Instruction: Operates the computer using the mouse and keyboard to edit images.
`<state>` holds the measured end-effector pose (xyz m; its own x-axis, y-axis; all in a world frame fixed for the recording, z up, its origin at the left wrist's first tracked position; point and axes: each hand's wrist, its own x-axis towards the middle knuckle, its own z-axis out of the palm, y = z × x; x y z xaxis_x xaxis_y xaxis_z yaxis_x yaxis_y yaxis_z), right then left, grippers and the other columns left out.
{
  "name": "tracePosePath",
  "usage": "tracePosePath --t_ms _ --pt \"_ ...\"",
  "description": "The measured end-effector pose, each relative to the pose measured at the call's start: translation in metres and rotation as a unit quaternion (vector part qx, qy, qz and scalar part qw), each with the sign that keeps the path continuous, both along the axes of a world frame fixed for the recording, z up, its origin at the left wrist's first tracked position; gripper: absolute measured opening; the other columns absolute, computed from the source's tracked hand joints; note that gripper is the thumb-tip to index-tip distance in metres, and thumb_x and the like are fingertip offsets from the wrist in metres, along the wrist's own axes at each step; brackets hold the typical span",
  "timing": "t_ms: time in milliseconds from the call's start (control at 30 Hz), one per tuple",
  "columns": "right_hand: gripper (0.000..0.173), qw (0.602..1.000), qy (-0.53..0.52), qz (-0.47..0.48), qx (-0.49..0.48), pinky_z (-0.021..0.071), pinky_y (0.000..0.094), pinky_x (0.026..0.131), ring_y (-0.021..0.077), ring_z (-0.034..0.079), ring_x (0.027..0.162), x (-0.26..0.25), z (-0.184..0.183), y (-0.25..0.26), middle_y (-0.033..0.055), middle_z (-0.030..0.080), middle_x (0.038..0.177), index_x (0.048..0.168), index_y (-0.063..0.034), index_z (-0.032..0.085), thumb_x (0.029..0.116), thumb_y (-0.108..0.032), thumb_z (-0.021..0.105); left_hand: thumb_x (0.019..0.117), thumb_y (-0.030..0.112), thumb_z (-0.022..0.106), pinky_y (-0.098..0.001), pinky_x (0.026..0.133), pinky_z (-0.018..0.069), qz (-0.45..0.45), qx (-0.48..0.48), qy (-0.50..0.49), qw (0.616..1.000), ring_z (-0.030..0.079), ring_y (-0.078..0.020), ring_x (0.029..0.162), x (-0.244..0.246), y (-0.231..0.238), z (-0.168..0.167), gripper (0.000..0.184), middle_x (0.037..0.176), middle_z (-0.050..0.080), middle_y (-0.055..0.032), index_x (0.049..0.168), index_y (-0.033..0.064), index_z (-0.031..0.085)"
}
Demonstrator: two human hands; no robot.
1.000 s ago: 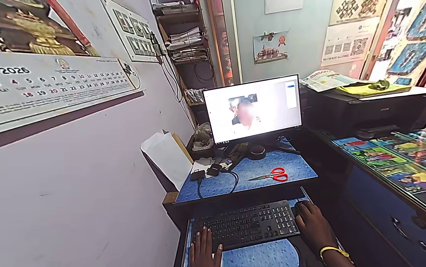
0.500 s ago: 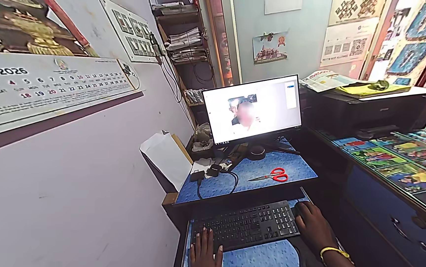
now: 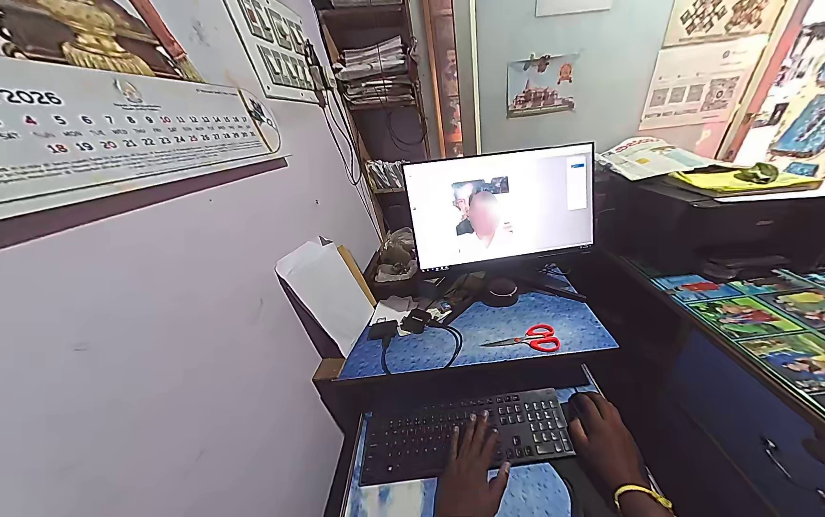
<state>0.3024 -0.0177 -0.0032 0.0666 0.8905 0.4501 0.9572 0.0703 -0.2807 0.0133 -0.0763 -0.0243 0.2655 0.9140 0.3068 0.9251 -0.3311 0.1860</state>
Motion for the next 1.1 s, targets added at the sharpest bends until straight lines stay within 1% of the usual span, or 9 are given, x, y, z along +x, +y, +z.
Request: tracePosePath --t_ms 100,167,300,433,467,600,833,933,1100 --pt "0.044 1.000 0.013 -0.008 -0.011 0.0506 0.0533 0.104 0.0356 0.059 0.129 -0.001 0.001 -0.001 0.0155 0.063 0.136 0.125 -0.0123 0.070 0.0883 -0.033 0.058 0.1020 0.055 0.042 -0.0612 0.123 0.0198 0.030 0.074 -0.054 0.995 0.031 -0.0286 0.153 -0.014 -0.001 0.005 0.059 0.164 0.038 -0.0057 0.149 0.0210 0.054" --pt "0.043 1.000 0.016 -0.013 -0.016 0.0504 0.0538 0.104 0.0364 0.058 0.130 -0.001 0.001 -0.002 0.0160 0.062 0.138 0.126 -0.0121 0.070 0.0896 -0.031 0.058 0.1036 0.055 0.038 -0.0630 0.122 0.0213 0.065 0.106 -0.076 0.989 0.033 -0.0321 0.152 -0.035 -0.001 0.000 0.061 0.163 0.038 -0.0098 0.149 0.0182 0.053" --pt "0.042 1.000 0.001 -0.013 -0.009 0.0516 0.0529 0.102 0.0327 0.058 0.130 0.001 -0.005 0.003 0.0128 0.062 0.139 0.127 -0.0156 0.070 0.0915 -0.032 0.054 0.1038 0.050 0.039 -0.0632 0.120 0.0257 0.145 0.084 -0.108 0.980 0.038 -0.0375 0.149 -0.092 -0.010 -0.004 0.061 0.162 0.038 -0.0169 0.148 0.0112 0.054" --pt "0.042 1.000 -0.009 -0.007 -0.001 0.0525 0.0511 0.101 0.0301 0.059 0.129 -0.002 -0.003 0.002 0.0104 0.063 0.137 0.126 -0.0176 0.070 0.0916 -0.033 0.050 0.1007 0.037 0.051 -0.0596 0.111 0.0414 0.149 0.063 -0.139 0.977 0.053 -0.0413 0.135 -0.140 -0.029 -0.010 0.047 0.147 0.056 -0.0210 0.130 0.0034 0.068" --pt "0.043 1.000 -0.009 -0.008 0.000 0.0523 0.0511 0.102 0.0309 0.059 0.129 -0.002 -0.002 0.000 0.0110 0.063 0.137 0.127 -0.0163 0.069 0.0915 -0.033 0.050 0.0991 0.033 0.053 -0.0596 0.110 0.0424 0.140 0.064 -0.138 0.978 0.055 -0.0418 0.133 -0.143 -0.033 -0.011 0.044 0.144 0.057 -0.0218 0.126 0.0022 0.070" --pt "0.048 0.999 -0.023 0.004 0.022 0.0503 0.0528 0.104 0.0358 0.060 0.127 0.000 -0.006 0.001 0.0166 0.064 0.136 0.128 -0.0069 0.068 0.0913 -0.032 0.052 0.1004 0.035 0.056 -0.0556 0.114 0.0397 0.114 0.000 -0.074 0.991 0.053 -0.0353 0.137 -0.132 -0.056 -0.010 0.041 0.146 0.058 -0.0143 0.127 0.0075 0.070" --pt "0.049 1.000 0.003 0.010 -0.003 0.0498 0.0556 0.104 0.0392 0.058 0.129 0.002 -0.007 0.002 0.0193 0.062 0.138 0.127 -0.0053 0.067 0.0868 -0.033 0.060 0.0993 0.031 0.058 -0.0527 0.108 0.0465 0.076 0.064 -0.081 0.992 0.063 -0.0345 0.125 -0.133 -0.057 -0.010 0.035 0.129 0.069 -0.0149 0.117 0.0054 0.074" --pt "0.050 1.000 -0.009 0.007 -0.009 0.0504 0.0536 0.103 0.0366 0.059 0.129 0.001 -0.007 0.001 0.0176 0.062 0.138 0.129 -0.0078 0.067 0.0874 -0.034 0.058 0.1011 0.034 0.056 -0.0492 0.110 0.0463 0.064 0.073 -0.067 0.993 0.064 -0.0305 0.123 -0.133 -0.058 -0.015 0.037 0.130 0.069 -0.0130 0.119 0.0066 0.073" --pt "0.043 1.000 -0.014 0.019 0.010 0.0496 0.0521 0.105 0.0333 0.059 0.129 0.000 -0.004 0.000 0.0139 0.064 0.136 0.125 -0.0140 0.071 0.0883 -0.032 0.057 0.1007 0.033 0.056 -0.0500 0.109 0.0468 0.057 0.076 -0.068 0.993 0.066 -0.0322 0.121 -0.133 -0.057 -0.014 0.038 0.129 0.069 -0.0150 0.119 0.0040 0.073"
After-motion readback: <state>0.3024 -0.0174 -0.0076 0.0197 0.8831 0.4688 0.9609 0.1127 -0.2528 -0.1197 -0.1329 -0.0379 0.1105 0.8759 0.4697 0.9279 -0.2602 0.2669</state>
